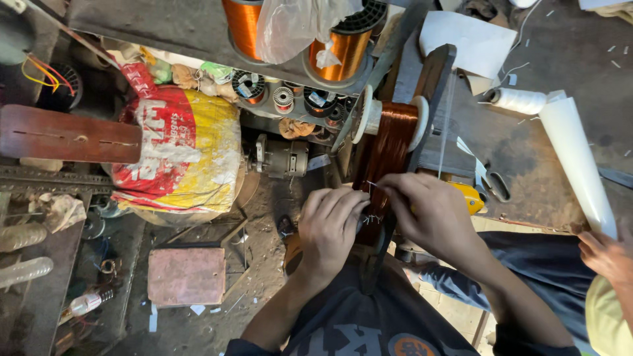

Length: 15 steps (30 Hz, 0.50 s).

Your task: The person operates a motorized winding machine to wrap copper wire onto a cylindrical bobbin. They use a yellow-handled tool to guide the wire and secure it with white string, then remove the completed coil and place it on a nearby shelf.

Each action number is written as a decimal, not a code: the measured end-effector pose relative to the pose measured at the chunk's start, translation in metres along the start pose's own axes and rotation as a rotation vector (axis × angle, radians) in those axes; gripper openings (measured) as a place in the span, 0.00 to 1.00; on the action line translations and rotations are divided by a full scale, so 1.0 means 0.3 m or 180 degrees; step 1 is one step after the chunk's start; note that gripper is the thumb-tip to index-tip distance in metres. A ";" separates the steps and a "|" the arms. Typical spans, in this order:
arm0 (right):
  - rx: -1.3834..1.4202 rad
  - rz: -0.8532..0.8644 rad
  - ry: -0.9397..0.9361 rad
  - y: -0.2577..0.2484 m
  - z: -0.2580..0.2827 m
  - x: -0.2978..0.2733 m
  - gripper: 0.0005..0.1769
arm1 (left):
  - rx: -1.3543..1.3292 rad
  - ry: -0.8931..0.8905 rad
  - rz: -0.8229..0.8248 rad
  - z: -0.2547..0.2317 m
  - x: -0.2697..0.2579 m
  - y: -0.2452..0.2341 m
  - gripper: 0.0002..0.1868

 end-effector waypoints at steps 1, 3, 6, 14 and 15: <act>0.0283 0.0179 0.0371 0.009 -0.014 -0.003 0.11 | -0.0001 0.0042 -0.0001 -0.002 -0.002 0.000 0.10; 0.0855 0.0532 0.1112 0.039 -0.042 -0.011 0.12 | -0.0004 0.0131 0.0001 -0.003 -0.005 0.000 0.10; 0.1132 0.0264 0.0579 0.044 -0.024 -0.001 0.12 | -0.0121 0.0127 0.0077 0.011 0.001 0.005 0.10; -0.0077 -0.0313 -0.0524 0.064 -0.004 -0.036 0.16 | -0.1384 -0.0844 0.0501 0.106 0.028 0.015 0.08; -0.0129 -0.0385 -0.0548 0.070 -0.006 -0.042 0.15 | -0.1350 -0.0779 0.0465 0.100 0.031 0.010 0.08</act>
Point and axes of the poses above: each hand's wrist, its own x-axis towards the middle knuckle, its own y-axis out of the palm, z = x × y, the point moved 4 cm from there along x, towards the middle knuckle, and after that the axes turned 9 degrees about -z, right-handed, at the moved point
